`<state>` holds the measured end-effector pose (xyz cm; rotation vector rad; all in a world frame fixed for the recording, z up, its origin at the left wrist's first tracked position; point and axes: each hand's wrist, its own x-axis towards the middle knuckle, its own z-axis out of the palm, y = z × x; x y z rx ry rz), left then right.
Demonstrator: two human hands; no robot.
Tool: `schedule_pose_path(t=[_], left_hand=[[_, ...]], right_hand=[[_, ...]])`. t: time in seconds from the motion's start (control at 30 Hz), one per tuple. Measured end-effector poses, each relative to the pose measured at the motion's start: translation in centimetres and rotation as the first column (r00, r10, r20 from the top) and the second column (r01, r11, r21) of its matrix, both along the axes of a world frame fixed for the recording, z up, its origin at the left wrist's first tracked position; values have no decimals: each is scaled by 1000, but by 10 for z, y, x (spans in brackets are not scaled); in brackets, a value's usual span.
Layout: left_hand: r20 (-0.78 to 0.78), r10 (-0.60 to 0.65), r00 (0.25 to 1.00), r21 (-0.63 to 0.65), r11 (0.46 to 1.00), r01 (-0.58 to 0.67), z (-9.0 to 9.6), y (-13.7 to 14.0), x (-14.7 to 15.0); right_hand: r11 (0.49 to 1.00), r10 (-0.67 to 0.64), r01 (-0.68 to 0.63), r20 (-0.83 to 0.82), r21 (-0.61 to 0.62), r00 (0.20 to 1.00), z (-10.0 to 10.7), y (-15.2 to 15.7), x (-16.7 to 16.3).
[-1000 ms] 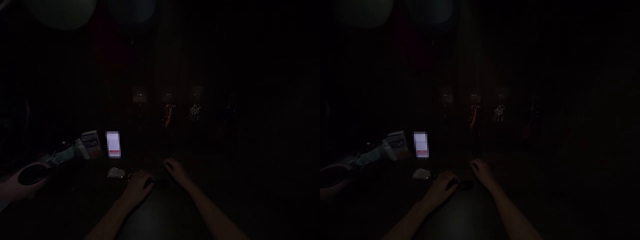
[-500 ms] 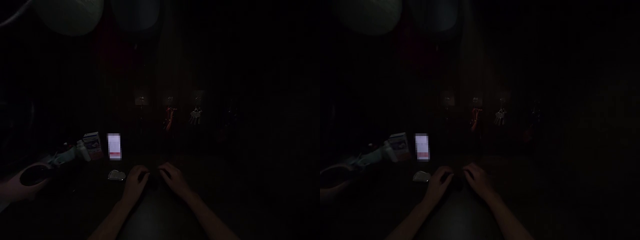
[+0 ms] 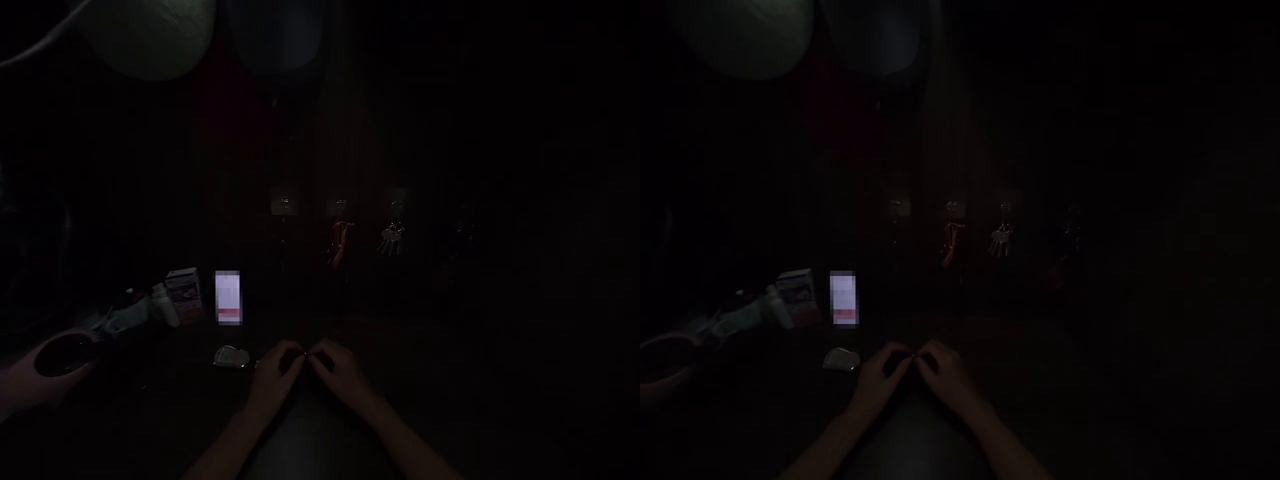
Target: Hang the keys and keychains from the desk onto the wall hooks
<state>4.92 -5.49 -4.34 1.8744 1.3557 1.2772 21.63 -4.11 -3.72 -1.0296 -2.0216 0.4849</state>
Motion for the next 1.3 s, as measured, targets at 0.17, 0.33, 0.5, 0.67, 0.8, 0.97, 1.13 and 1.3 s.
schedule_pose_path(t=[0.17, 0.33, 0.5, 0.67, 0.8, 0.97, 1.13, 1.3], left_hand=[[-62, -102, 993, -34, 994, 100, -3, -2, 1], [-44, -79, 996, -66, 995, 76, -6, 0, 2], [-129, -43, 991, 33, 998, 48, -8, 0, -1], [-134, -62, 989, 59, 996, 70, -3, -3, -1], [15, -68, 998, -46, 997, 68, 5, -4, 2], [324, -78, 943, -244, 956, 162, 6, 2, 0], [526, -100, 844, -369, 868, 333, 5, 2, -2], [592, -117, 797, -387, 827, 408, 7, 0, -1]], right_hand=[[987, -95, 76, -133, -141, 987, 5, 0, -2], [961, -102, 38, -223, -274, 969, 13, -5, -2], [948, -124, 31, -278, -318, 953, 11, -2, -1], [939, -128, 25, -280, -344, 951, 9, 1, 0], [946, -92, -3, -279, -324, 956, 8, 1, 1], [965, -102, 25, -283, -262, 954, 8, 3, 3], [962, -111, 26, -301, -271, 947, 12, 1, 4], [959, -84, -6, -305, -284, 949, 15, -2, 3]])
